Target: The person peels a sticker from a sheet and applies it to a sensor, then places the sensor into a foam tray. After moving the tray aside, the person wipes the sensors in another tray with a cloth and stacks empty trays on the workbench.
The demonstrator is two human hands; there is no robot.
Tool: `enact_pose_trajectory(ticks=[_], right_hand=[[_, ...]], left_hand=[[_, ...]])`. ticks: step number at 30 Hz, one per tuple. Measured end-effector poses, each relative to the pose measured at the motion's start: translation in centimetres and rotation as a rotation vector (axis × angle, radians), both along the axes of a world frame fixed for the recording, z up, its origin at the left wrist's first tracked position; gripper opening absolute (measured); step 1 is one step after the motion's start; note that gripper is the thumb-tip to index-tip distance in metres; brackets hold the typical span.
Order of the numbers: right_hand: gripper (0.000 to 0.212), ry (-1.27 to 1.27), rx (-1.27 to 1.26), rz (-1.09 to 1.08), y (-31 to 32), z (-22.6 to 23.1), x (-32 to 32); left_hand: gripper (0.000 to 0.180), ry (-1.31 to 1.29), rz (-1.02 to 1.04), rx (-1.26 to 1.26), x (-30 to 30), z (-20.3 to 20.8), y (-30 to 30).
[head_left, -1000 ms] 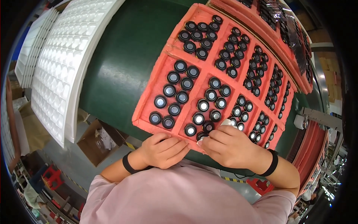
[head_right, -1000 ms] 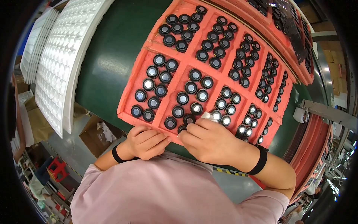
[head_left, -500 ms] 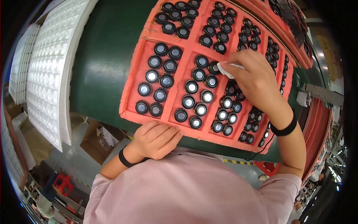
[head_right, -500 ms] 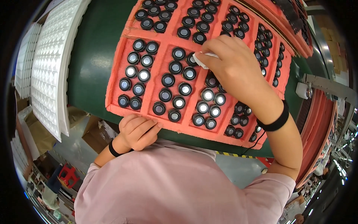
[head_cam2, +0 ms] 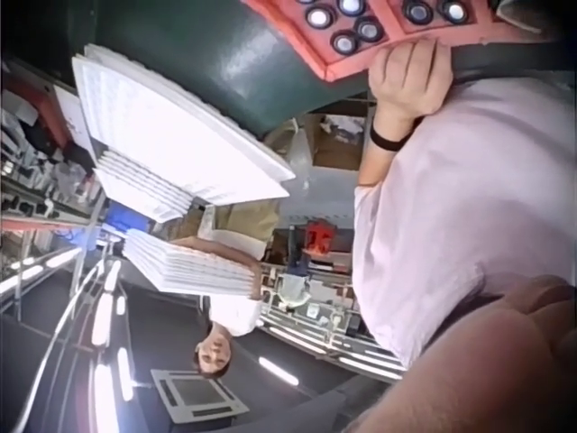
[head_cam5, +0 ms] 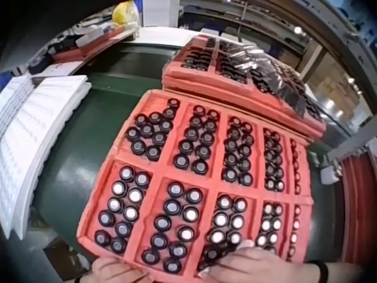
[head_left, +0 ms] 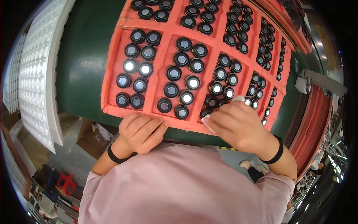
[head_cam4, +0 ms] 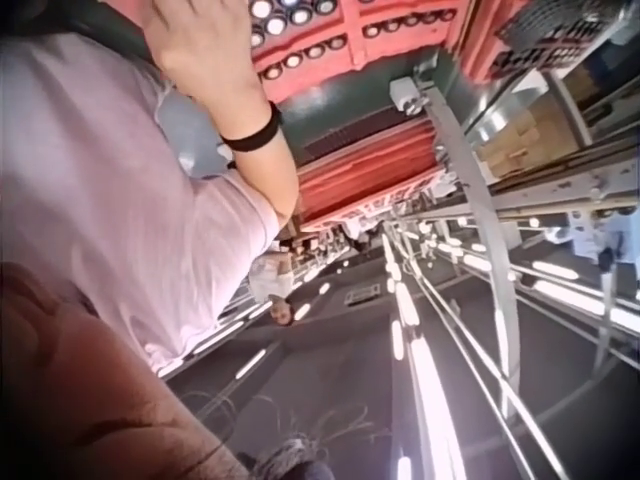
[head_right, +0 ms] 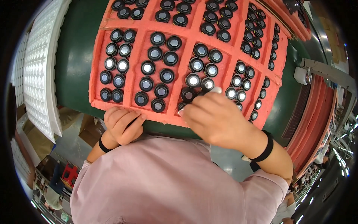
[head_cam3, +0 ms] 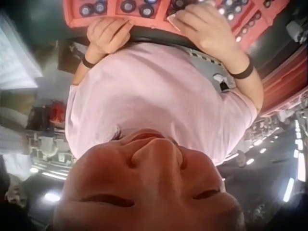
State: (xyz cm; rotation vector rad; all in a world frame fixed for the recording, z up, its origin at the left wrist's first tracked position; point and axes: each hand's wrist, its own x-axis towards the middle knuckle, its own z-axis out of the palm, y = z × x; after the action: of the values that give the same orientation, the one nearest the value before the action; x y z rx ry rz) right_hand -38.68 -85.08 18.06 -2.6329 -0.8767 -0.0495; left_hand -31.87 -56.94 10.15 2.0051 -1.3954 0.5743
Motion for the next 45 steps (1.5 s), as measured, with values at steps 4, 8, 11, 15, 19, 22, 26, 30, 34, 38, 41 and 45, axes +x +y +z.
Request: enact_pose_trajectory(ticks=[4,8,11,15,19,22,26,30,34,38,41,45], right_hand=[[0.031,0.004,-0.056,0.008,-1.2,0.3,1.3],[0.030,-0.155,-0.165,-0.104,-4.0,-0.3,5.1],[0.028,-0.199,-0.183,-0.169,-6.1,-0.8,7.6],[0.027,-0.255,-0.162,-0.232,-6.9,-0.4,7.4],[0.027,-0.223,-0.132,-0.269,-7.8,-0.7,6.0],[0.026,-0.170,-0.112,-0.284,-7.5,-0.9,4.8],[0.025,-0.099,-0.089,-0.238,-4.8,-0.4,2.2],[0.030,-0.015,-0.051,-0.145,-2.7,0.1,-1.9],[0.036,0.015,-0.090,-0.026,-1.7,0.5,-3.4],[0.033,-0.025,-0.149,-0.115,-3.4,0.1,-0.9],[0.030,-0.130,-0.169,-0.128,-6.1,-0.3,2.7],[0.029,-0.199,-0.195,-0.216,-7.6,-1.0,4.4]], left_hand=[[0.026,0.008,0.005,0.019,-0.3,-0.2,0.2],[0.028,0.004,0.013,0.032,-0.5,-0.1,0.1],[0.028,0.004,0.016,0.029,-0.6,-0.1,0.0],[0.028,0.011,0.023,0.030,-0.7,-0.1,0.1],[0.027,0.020,0.024,0.033,-0.6,0.0,0.0],[0.023,0.030,0.026,0.034,-0.5,0.1,-0.2],[0.023,0.018,0.037,0.055,-0.5,0.2,0.1],[0.023,0.016,0.039,0.053,-0.4,0.2,-0.2],[0.024,0.034,0.030,0.064,-0.4,0.3,-0.1],[0.025,0.023,0.037,0.074,-0.5,0.2,0.1],[0.024,0.023,0.046,0.059,-0.6,0.2,-0.1],[0.023,0.030,0.044,0.055,-0.8,0.1,-0.2]])
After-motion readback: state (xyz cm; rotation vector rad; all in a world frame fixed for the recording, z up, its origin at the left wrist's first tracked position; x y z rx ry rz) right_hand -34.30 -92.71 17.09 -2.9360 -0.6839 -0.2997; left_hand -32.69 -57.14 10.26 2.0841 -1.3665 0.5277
